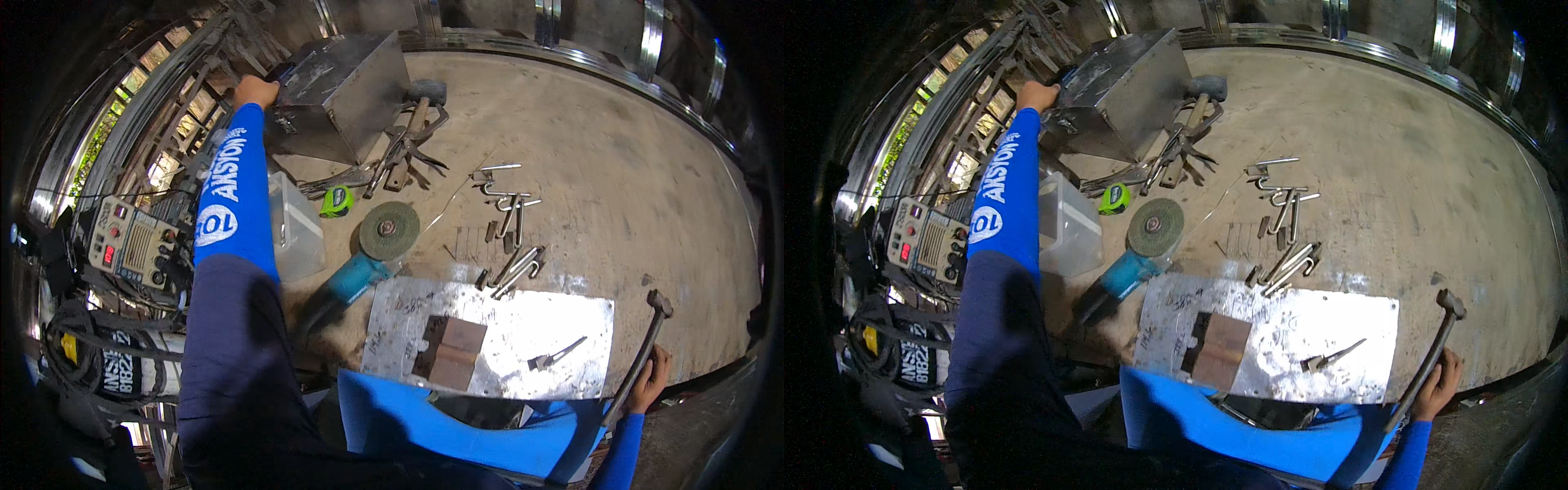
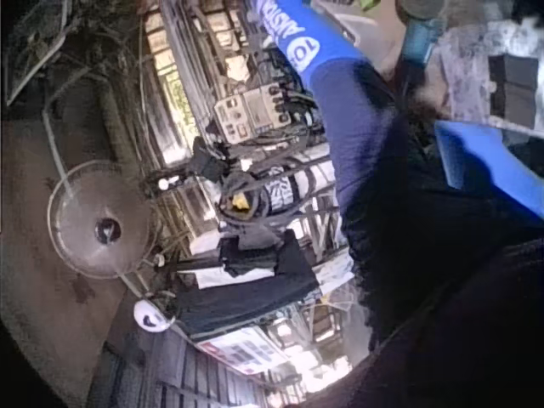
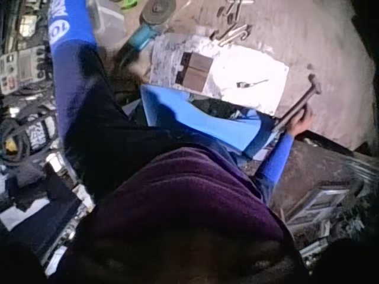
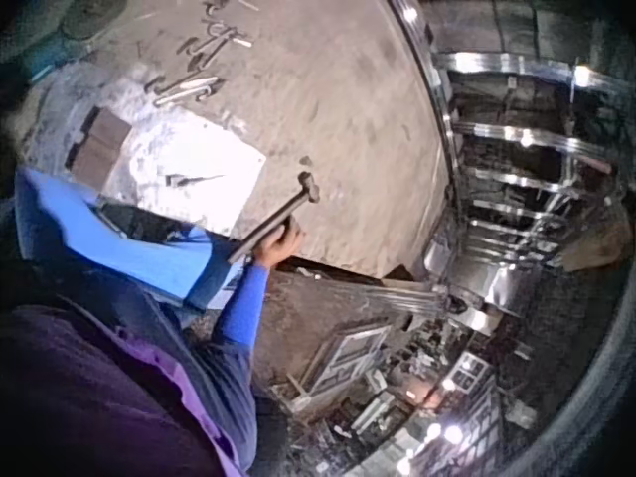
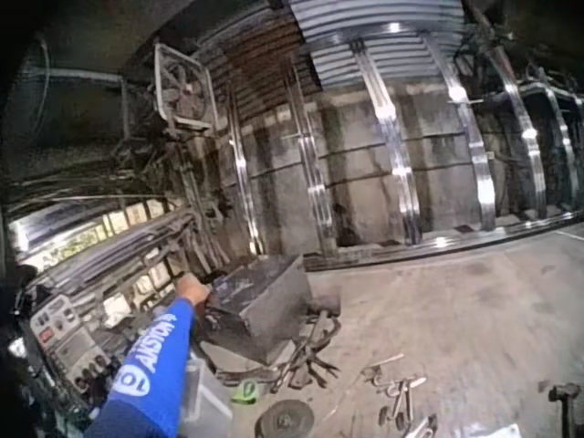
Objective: The person welds small metal pieces using a handheld welding torch, then smooths the welds with an angle grinder. They also hammer the pieces on a metal block to shape them and repeat the welding and grinding cycle.
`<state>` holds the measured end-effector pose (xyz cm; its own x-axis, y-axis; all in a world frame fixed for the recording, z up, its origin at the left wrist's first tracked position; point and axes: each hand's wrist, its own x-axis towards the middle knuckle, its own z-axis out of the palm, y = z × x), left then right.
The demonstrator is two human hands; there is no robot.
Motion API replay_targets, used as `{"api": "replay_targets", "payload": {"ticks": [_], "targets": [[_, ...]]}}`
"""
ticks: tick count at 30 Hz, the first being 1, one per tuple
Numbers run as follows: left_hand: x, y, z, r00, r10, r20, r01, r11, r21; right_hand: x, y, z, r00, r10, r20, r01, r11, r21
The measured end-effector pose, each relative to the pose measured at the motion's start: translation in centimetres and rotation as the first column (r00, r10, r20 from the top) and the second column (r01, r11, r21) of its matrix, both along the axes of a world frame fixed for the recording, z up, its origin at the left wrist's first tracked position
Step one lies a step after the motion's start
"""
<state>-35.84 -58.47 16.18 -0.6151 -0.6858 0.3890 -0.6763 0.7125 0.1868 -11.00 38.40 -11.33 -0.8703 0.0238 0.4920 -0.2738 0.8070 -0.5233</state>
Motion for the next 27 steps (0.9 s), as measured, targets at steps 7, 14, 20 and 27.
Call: {"api": "replay_targets", "payload": {"ticks": [7,14,20,27], "targets": [[-3.2,-4.6,0.9,0.98,-0.126,0.153,0.111,0.989,0.1,0.9,0.9,0.5,0.999,-0.037,0.027,0.034,0.994,0.101],[-3.4,-5.3,0.7,0.988,-0.108,0.109,0.108,0.994,0.01,0.9,0.6,0.7,0.998,-0.042,0.048,0.038,0.996,0.085],[-1.5,-5.9,2.4,0.994,-0.096,0.051,0.095,0.995,0.016,0.3,0.7,0.0,0.999,-0.002,0.043,-0.001,0.998,0.063],[10.8,5.1,7.3,0.731,-0.489,-0.476,0.446,0.87,-0.209,-0.1,1.1,-0.9,0.998,0.016,-0.054,-0.013,0.998,0.06]]}}
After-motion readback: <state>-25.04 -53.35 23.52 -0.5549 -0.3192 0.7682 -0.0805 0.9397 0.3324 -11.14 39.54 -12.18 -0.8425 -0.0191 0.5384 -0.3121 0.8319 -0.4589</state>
